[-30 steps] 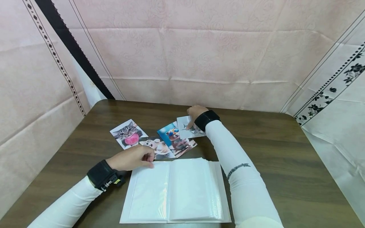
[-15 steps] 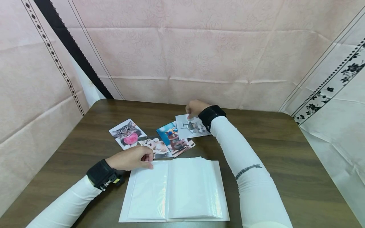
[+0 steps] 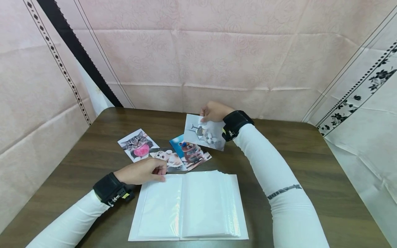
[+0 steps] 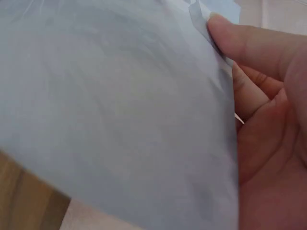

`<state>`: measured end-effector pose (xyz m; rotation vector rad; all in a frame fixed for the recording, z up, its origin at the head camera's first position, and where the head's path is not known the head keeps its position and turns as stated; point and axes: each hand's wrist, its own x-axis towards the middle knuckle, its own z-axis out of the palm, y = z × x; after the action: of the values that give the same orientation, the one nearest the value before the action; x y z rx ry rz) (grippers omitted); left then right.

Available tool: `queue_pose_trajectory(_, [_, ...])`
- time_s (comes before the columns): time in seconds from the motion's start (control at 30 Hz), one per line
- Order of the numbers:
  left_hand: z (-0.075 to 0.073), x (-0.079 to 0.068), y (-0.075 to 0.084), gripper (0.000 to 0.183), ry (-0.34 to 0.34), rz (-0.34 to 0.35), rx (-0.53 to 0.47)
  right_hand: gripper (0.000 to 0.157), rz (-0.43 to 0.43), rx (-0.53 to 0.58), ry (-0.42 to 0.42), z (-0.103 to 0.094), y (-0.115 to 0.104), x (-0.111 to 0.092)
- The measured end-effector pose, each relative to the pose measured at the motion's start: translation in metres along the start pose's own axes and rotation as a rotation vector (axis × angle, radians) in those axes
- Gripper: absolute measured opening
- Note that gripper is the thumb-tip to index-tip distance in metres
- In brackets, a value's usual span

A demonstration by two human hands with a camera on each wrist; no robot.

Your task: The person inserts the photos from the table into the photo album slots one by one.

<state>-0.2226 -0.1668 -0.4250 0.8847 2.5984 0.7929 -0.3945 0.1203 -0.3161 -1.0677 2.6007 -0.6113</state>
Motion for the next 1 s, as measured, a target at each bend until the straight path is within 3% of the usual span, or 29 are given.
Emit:
queue_pose_trajectory(0.3, [0.001,0.000,0.000,0.015,0.012,0.008,0.017,0.012,0.006,0.107,0.142,0.014,-0.015,-0.011])
queue_pose_trajectory(0.63, [0.002,-0.001,-0.004,0.021,0.018,-0.016,0.004,0.017,0.079,0.232,0.181,0.032,-0.032,-0.024])
queue_pose_trajectory(1.0, [-0.002,-0.001,-0.008,0.016,0.003,0.027,-0.012,0.017,0.115,0.348,0.249,0.057,-0.033,-0.032])
